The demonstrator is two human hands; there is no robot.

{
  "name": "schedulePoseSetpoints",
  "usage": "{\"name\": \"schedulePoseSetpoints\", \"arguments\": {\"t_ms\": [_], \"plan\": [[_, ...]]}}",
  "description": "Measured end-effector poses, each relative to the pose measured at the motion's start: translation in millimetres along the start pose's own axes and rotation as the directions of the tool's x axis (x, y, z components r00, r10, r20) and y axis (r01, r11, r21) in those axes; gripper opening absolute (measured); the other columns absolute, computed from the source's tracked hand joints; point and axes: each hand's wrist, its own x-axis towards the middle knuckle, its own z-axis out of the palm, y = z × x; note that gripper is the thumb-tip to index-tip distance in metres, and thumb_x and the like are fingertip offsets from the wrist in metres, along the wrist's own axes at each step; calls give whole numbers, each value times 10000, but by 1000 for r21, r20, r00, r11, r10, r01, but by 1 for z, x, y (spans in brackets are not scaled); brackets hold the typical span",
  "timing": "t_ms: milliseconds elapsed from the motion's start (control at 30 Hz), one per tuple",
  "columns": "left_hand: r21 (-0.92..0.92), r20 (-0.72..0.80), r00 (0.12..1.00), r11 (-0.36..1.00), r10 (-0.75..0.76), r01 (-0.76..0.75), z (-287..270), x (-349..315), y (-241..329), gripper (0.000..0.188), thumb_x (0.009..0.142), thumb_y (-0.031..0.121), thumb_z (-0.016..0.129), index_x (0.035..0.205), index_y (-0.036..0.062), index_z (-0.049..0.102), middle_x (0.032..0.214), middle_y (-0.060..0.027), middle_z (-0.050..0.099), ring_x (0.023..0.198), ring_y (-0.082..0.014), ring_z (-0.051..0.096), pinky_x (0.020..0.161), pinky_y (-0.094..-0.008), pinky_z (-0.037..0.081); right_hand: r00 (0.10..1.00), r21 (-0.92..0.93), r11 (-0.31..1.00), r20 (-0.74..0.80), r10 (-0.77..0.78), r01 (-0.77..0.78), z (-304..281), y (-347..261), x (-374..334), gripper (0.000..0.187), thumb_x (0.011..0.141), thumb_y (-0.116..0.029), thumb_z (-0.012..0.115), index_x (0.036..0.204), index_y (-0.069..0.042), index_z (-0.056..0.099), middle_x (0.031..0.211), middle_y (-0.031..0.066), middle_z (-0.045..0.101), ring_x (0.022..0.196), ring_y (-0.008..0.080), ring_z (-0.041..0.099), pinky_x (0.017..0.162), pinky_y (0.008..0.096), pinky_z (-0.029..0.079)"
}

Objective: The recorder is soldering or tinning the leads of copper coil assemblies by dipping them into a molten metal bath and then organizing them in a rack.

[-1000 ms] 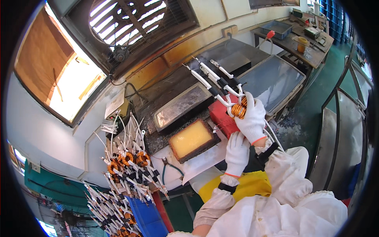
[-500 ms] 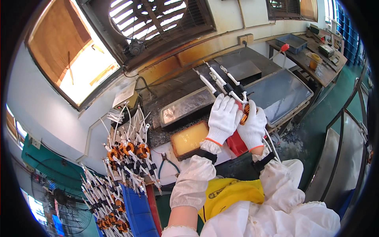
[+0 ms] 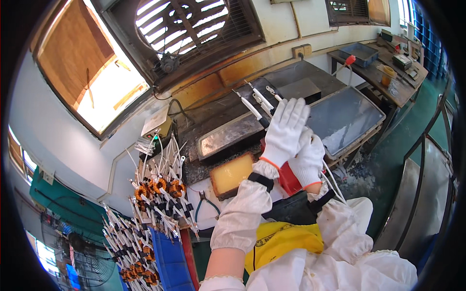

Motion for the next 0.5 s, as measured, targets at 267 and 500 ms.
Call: {"name": "schedulePoseSetpoints", "arguments": {"t_ms": [267,500], "plan": [[-39,-54,996,997,-66,63,-4,-3,10,427,806,266,648,1125,-14,601,1244,-194,555,1188,-366,506,1068,-491,346,999,80,996,-29,42,-40,7,3,2,395,802,-217,633,1150,-51,549,927,200,586,837,403,585,730,464,467],[32,-109,992,997,-69,73,-10,-35,8,441,801,278,663,1128,2,558,1104,-182,557,1089,-360,527,1033,-516,373,997,5,1000,-83,-9,9,4,1,0,417,805,-185,598,1203,-72,544,931,201,578,842,384,589,730,470,471]]}}
